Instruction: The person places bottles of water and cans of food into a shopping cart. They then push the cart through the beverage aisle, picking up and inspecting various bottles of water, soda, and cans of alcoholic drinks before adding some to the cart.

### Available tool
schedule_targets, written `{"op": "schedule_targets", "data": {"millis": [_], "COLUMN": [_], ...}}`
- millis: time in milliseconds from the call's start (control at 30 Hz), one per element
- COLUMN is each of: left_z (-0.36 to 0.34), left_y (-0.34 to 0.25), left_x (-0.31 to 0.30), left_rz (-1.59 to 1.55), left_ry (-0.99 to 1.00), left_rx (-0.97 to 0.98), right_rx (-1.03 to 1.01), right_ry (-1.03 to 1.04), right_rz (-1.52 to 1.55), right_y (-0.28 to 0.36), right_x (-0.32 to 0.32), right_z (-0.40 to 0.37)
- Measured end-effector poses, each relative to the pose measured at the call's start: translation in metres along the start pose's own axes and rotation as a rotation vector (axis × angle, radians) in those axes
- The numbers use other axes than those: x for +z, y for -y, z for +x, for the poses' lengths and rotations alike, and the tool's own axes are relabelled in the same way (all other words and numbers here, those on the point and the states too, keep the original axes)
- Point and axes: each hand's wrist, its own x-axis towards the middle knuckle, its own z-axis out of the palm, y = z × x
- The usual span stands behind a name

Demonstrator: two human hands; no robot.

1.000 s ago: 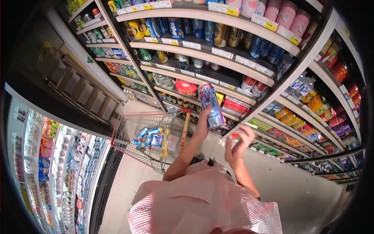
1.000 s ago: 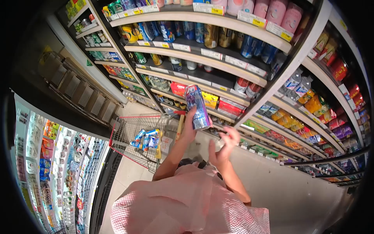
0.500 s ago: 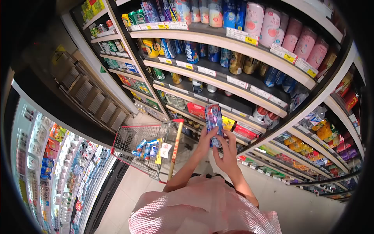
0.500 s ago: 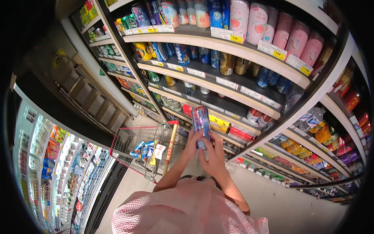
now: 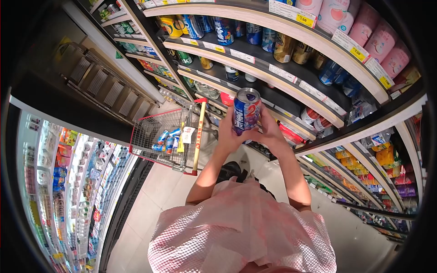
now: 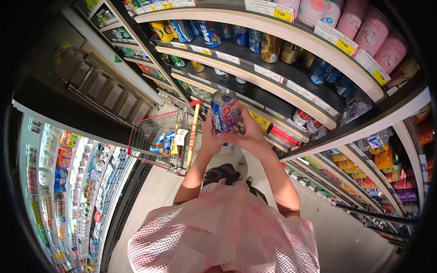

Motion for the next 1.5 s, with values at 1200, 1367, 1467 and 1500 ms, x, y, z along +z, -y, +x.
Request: {"op": "schedule_targets", "data": {"millis": [1200, 1367, 1467, 1500], "left_z": [0.442, 0.447, 0.449, 0.450], "left_y": [-0.072, -0.045, -0.035, -0.032], "left_x": [-0.167, -0.166, -0.165, -0.164], "left_rz": [0.048, 0.281, 0.413, 0.459], "left_ry": [-0.583, -0.613, -0.649, -0.672], "left_rx": [0.652, 0.580, 0.545, 0.542], "right_rx": [-0.762, -0.680, -0.614, -0.607], "right_ry": [-0.295, -0.254, -0.234, -0.233], "right_rz": [-0.593, -0.532, -0.480, -0.475], "right_y": [-0.001, -0.016, -0.027, -0.029], "right_x": [0.098, 0.103, 0.106, 0.107], "right_z": [0.179, 0.173, 0.171, 0.172]}}
